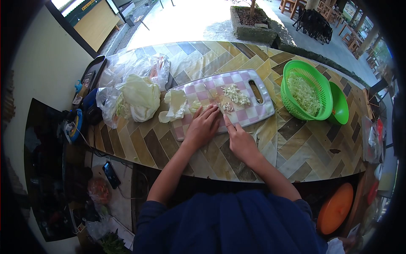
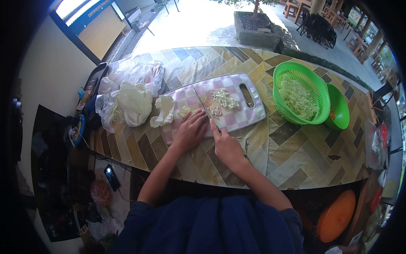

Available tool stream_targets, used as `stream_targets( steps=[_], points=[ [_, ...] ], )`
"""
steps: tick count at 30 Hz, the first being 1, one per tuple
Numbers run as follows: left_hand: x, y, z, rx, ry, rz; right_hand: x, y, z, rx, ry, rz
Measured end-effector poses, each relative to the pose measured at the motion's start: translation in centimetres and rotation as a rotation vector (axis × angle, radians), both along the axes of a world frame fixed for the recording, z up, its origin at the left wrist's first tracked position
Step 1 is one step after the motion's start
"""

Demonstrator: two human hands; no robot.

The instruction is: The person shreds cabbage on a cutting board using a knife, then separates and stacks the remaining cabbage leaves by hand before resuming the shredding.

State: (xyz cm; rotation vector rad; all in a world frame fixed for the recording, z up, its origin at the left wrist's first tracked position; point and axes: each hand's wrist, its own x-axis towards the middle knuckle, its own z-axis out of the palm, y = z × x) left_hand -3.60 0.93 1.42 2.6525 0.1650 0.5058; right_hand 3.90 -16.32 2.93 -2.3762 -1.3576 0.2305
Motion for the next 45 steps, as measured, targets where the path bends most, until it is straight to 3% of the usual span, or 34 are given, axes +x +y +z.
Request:
stream_targets(
  steps=[7, 17, 29, 37, 45],
  points=[
    [0.0, 0.0, 0.2, -0.107, -0.028, 0.042, -0.4, -1.5, 0.8, 0.020, 0.116, -0.040],
    [0.0, 0.0, -0.1, -0.038, -0.062, 0.013, -1.5, -1.3, 1.8, 0.123, 0.231, -0.079],
    [0.0, 0.0, 0.0, -0.035, -0.051, 0.018, -3.2, -0.7, 2.1, -0.025, 0.200, -0.107],
    [0.3, 0.3, -0.1, -0.064, -0.076, 0.014, -1.6, 0.8, -0.4, 0.065, 0.103, -0.100],
    [1.7, -0.3, 0.7, -0.118, -0.032, 0.184, 0.1, -1.8, 1.4, 0.093, 0.176, -0.124]
  ],
)
